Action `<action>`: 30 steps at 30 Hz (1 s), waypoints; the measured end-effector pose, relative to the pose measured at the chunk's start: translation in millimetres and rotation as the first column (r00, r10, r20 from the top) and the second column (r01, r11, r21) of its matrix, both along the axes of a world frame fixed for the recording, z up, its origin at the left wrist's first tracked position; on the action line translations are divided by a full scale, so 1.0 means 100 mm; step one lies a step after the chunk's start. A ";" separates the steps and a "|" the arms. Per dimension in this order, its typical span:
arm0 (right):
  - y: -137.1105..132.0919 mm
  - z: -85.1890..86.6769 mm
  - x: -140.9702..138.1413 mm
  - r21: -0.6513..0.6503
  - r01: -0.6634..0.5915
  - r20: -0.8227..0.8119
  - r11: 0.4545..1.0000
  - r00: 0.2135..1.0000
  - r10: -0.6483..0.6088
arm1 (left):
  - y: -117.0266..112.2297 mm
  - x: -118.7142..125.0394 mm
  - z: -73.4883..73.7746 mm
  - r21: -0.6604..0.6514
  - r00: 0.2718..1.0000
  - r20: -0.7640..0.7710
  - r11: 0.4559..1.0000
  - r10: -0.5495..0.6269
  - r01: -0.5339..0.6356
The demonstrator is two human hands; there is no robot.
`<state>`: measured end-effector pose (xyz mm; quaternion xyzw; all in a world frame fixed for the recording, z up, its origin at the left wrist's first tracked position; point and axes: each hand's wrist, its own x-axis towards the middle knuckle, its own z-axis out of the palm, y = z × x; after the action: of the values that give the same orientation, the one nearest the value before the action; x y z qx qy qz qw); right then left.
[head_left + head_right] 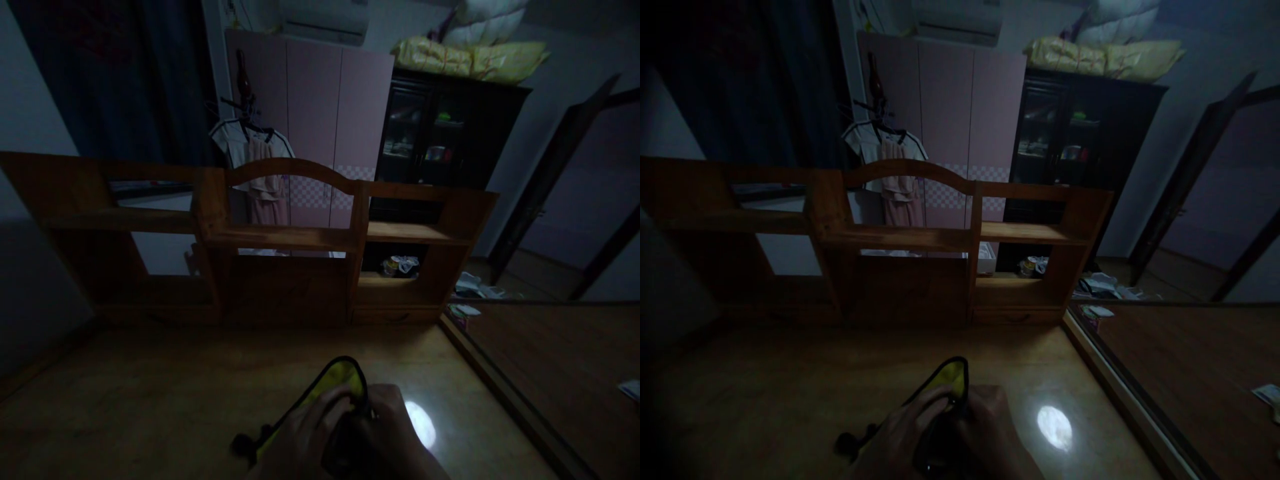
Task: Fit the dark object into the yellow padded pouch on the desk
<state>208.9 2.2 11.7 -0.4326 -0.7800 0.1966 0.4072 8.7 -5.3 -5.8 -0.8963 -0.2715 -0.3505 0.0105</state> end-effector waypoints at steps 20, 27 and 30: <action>-0.09 0.28 0.15 -0.142 -0.094 0.113 0.985 0.987 0.110 | 0.07 -0.01 0.04 -0.306 0.973 0.125 0.940 0.196 -0.150; -0.05 0.15 0.16 -0.105 -0.097 0.152 0.990 0.982 0.112 | 0.03 -0.02 0.08 -0.273 0.983 0.091 0.953 0.162 -0.132; -0.06 0.12 0.15 -0.074 -0.099 0.196 0.992 0.974 0.112 | 0.00 -0.03 0.09 -0.225 0.989 0.053 0.967 0.137 -0.122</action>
<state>223.5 -3.6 23.2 -0.4206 -0.8323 0.1983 0.3017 5.5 -5.5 3.5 -0.8598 -0.3669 -0.3470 -0.0758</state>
